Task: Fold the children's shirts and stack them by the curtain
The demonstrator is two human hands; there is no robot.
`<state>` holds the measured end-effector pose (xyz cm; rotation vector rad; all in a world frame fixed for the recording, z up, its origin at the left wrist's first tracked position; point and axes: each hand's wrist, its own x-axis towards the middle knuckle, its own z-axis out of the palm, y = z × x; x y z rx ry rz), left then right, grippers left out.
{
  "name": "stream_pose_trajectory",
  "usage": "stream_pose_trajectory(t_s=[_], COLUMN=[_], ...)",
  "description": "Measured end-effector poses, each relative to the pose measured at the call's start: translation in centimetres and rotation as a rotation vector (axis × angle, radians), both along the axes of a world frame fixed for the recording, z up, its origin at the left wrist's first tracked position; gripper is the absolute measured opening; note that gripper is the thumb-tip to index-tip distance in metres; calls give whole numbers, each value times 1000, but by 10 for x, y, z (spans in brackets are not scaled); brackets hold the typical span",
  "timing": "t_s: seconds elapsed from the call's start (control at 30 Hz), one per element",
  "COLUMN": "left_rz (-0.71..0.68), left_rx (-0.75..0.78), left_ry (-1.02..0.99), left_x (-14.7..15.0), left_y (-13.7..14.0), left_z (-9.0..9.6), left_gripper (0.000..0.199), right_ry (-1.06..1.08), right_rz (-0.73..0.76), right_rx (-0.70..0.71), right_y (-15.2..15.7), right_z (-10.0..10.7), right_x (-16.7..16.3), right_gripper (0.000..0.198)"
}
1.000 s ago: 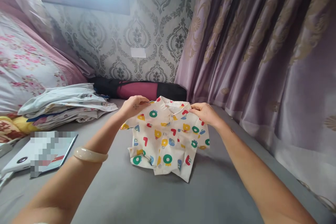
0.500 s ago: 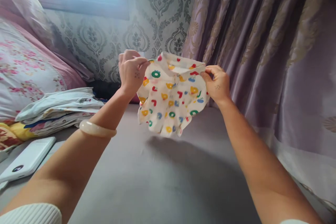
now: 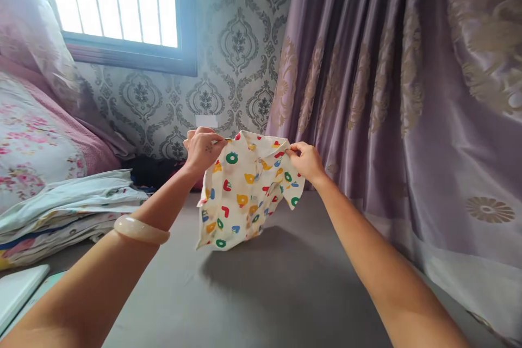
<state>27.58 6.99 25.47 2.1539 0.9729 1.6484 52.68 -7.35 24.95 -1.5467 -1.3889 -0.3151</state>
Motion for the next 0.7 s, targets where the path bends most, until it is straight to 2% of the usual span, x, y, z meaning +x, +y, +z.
stream_pose_trajectory(t_s=[0.03,0.1,0.13,0.17,0.23,0.3,0.33,0.43,0.47,0.5,0.57,0.6,0.63,0.7], left_rz=[-137,-508,-636,-678,-581,-482,-502,-703,-716,-662,-468,-431,-463,-622], left_rx=[-77,-265,-321,-350,-302,-229,-212,-213,-207,-187,-130,-118,-120,-132], left_ry=[-27,3,16,21,15,-12,-20,-43,-41,-35,14,47,72,100], left_x=[-6,-17,-21,-22,-19,-13,-10,-7,-7,-7,-8,-9,-10,-10], left_y=[-2,-3,-2,-2,0,0,-1,-4,-4,-3,-1,-1,-1,-4], left_z=[5,11,13,13,11,7,6,5,5,6,6,6,5,4], left_gripper=[27,38,41,41,31,26,26,36,38,38,34,33,33,38], right_ry=[80,154,162,151,86,53,63,171,204,210,194,185,188,217], right_rz=[174,519,580,556,355,278,327,590,614,581,502,502,529,583], right_rx=[-61,-211,-234,-238,-194,-158,-166,-257,-267,-258,-214,-205,-208,-227], right_y=[-6,-16,-18,-18,-14,-9,-7,-6,-6,-6,-5,-5,-4,-4], right_z=[3,10,14,17,20,20,20,17,17,17,18,18,17,17], right_x=[-3,-9,-11,-13,-16,-19,-21,-23,-23,-22,-19,-17,-16,-13], right_gripper=[25,38,42,42,33,26,25,35,38,37,31,30,31,37])
